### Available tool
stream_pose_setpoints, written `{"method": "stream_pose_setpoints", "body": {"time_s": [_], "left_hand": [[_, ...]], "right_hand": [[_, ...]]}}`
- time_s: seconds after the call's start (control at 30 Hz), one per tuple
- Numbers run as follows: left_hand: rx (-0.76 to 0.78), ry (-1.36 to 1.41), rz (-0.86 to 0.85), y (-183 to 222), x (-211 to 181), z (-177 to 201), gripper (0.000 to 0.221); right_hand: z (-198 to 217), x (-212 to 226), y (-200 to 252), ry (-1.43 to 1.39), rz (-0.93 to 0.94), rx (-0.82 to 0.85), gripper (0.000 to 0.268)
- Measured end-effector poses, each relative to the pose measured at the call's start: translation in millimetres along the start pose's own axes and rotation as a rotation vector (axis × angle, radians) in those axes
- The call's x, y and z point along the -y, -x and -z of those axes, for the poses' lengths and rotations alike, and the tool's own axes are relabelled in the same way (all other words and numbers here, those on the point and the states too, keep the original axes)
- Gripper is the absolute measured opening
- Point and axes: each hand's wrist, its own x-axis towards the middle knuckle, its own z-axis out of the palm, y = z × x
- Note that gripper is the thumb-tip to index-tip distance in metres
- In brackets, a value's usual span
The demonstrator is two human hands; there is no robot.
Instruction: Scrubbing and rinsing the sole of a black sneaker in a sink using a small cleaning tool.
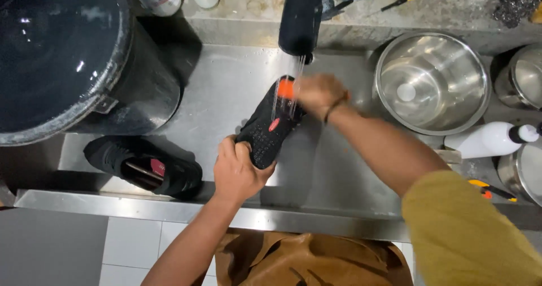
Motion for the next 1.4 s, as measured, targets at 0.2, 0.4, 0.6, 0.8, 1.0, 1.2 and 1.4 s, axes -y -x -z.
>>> {"method": "stream_pose_setpoints", "body": {"time_s": [0.2,0.4,0.6,0.8,1.0,1.2,1.4], "left_hand": [[0.015,-0.055,0.011,5,5,-1,0.066],[0.006,-0.111,-0.014,6,9,-9,0.067],[0.109,-0.193,-0.041,4,10,-7,0.086],[0.409,-0.297,0.001,-20,-11,32,0.106],[0.416,-0.287,-0.104,-19,3,23,0.101],[0.404,-0.283,-0.176,-13,-6,26,0.111],[0.504,-0.238,-0.087,-13,-12,19,0.111]], "right_hand": [[-72,12,32,0.223,0.579,-0.342,0.052],[-61,-26,-58,0.071,0.02,-0.244,0.06],[-86,-46,2,-0.069,0.892,-0.749,0.019],[-24,-29,38,-0.074,0.194,0.123,0.056],[-37,1,82,0.06,0.551,-0.104,0.049],[-37,34,76,0.134,0.415,-0.065,0.056],[-39,-29,79,0.074,0.505,-0.49,0.019]]}}
